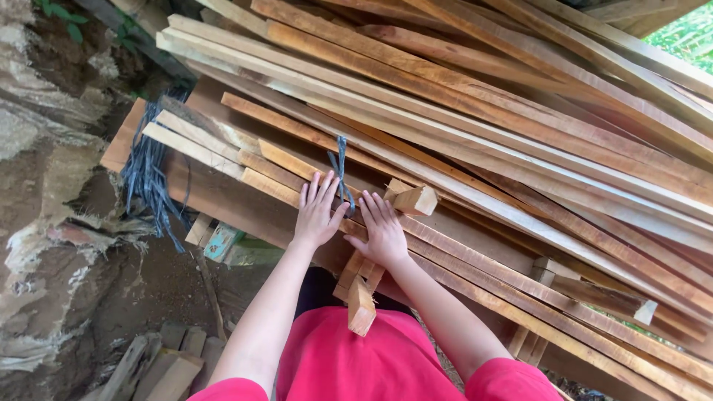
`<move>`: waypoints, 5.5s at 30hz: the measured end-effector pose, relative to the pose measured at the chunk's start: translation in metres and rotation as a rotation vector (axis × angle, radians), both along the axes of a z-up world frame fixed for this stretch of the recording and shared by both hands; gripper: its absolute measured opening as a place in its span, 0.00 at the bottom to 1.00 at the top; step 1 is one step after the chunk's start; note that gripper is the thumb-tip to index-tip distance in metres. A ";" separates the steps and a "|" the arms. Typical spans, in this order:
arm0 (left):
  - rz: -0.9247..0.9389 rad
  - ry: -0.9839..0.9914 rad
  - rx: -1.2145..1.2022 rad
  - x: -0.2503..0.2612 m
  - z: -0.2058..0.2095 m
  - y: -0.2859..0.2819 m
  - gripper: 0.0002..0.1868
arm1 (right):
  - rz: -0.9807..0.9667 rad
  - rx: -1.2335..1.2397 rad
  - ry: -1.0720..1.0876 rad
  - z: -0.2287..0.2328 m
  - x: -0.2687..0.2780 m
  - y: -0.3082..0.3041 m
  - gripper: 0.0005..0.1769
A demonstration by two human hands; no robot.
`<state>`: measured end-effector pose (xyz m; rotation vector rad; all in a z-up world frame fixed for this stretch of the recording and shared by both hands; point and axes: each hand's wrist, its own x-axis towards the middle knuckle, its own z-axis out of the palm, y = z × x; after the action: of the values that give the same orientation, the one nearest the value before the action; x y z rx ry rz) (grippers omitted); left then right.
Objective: Bundling multiple wooden planks together using plastic ties or straps.
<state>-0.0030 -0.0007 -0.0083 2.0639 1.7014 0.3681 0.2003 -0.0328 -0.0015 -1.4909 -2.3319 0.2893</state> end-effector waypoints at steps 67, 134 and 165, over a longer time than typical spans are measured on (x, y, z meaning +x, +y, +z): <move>0.444 -0.806 -0.233 -0.163 0.060 0.091 0.15 | -0.213 -0.892 0.617 0.133 -0.200 0.133 0.16; -0.292 0.437 -0.853 0.370 -0.037 -0.011 0.26 | -1.376 -0.931 1.488 -0.188 0.203 -0.248 0.21; -0.576 0.462 -1.059 0.399 -0.089 0.007 0.32 | -1.190 -1.073 0.768 -0.111 0.210 -0.209 0.29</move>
<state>0.3963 0.0064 -0.0973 1.6872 0.9999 -1.0317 0.4098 -0.2420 -0.1123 -2.2709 -0.3871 1.4994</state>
